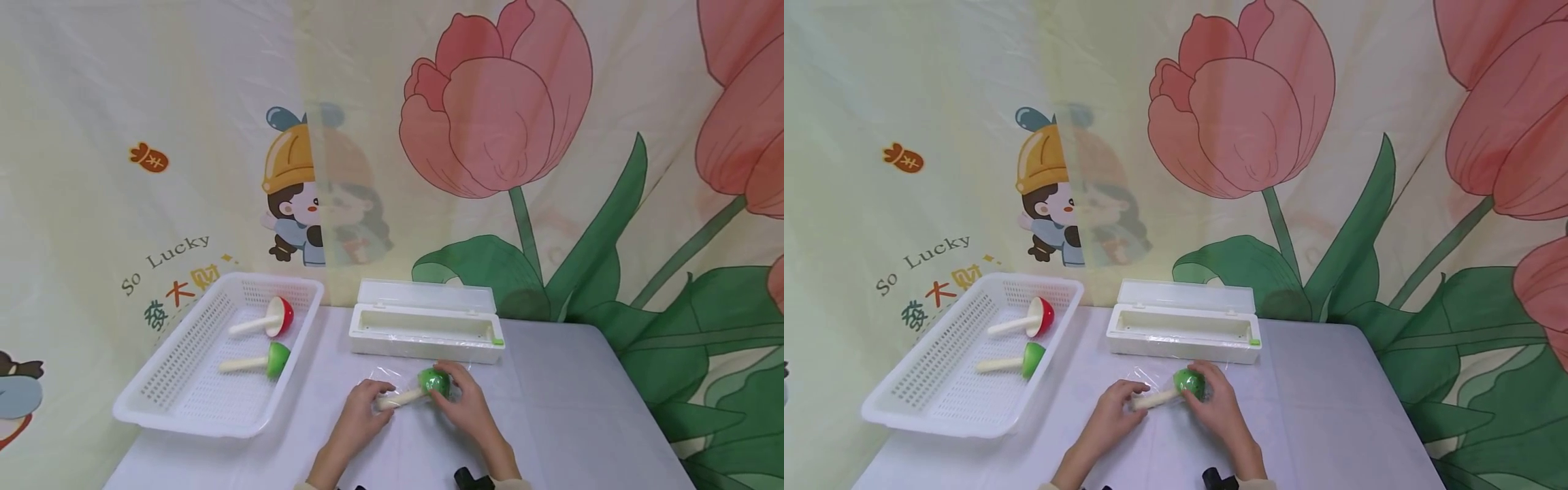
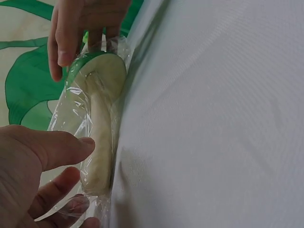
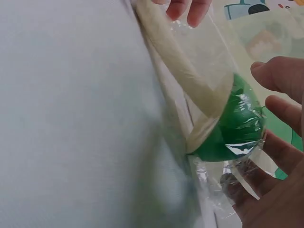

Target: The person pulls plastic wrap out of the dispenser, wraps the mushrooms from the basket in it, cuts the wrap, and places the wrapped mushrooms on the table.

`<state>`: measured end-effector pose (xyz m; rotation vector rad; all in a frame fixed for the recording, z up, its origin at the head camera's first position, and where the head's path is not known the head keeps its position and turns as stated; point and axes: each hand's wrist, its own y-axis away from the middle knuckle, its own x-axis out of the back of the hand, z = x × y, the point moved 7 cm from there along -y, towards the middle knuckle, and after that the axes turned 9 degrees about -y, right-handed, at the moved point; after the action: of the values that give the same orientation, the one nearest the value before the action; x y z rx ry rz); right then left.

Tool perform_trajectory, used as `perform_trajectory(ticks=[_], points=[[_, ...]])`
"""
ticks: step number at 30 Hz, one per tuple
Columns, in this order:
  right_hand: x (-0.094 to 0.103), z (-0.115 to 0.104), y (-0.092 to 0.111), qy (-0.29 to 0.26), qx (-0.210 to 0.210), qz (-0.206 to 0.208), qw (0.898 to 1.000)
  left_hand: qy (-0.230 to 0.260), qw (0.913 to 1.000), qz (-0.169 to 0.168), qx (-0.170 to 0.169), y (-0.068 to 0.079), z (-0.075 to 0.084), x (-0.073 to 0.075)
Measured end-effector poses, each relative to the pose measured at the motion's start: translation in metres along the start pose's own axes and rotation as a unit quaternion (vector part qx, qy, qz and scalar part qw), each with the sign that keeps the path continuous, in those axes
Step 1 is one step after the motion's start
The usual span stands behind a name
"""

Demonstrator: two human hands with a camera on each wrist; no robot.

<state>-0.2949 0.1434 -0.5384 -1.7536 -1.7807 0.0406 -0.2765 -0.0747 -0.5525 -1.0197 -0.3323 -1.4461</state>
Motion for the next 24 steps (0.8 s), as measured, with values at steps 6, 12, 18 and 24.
perform_trajectory(ticks=[6, 12, 18, 24], points=[[-0.005, 0.007, 0.005, -0.009, -0.012, -0.009, 1.0, -0.013, 0.9998, 0.003, 0.012, 0.0, 0.004, -0.003], [-0.004, 0.009, 0.009, -0.009, -0.019, -0.004, 1.0, -0.023, 0.9993, -0.026, 0.016, 0.002, 0.007, -0.006], [0.002, 0.003, 0.015, 0.0, 0.017, 0.013, 1.0, -0.027, 0.998, -0.058, -0.005, 0.006, 0.011, -0.008], [0.007, 0.0, 0.017, 0.003, 0.013, 0.013, 1.0, -0.039, 0.9939, -0.103, 0.004, 0.006, 0.01, -0.013]])
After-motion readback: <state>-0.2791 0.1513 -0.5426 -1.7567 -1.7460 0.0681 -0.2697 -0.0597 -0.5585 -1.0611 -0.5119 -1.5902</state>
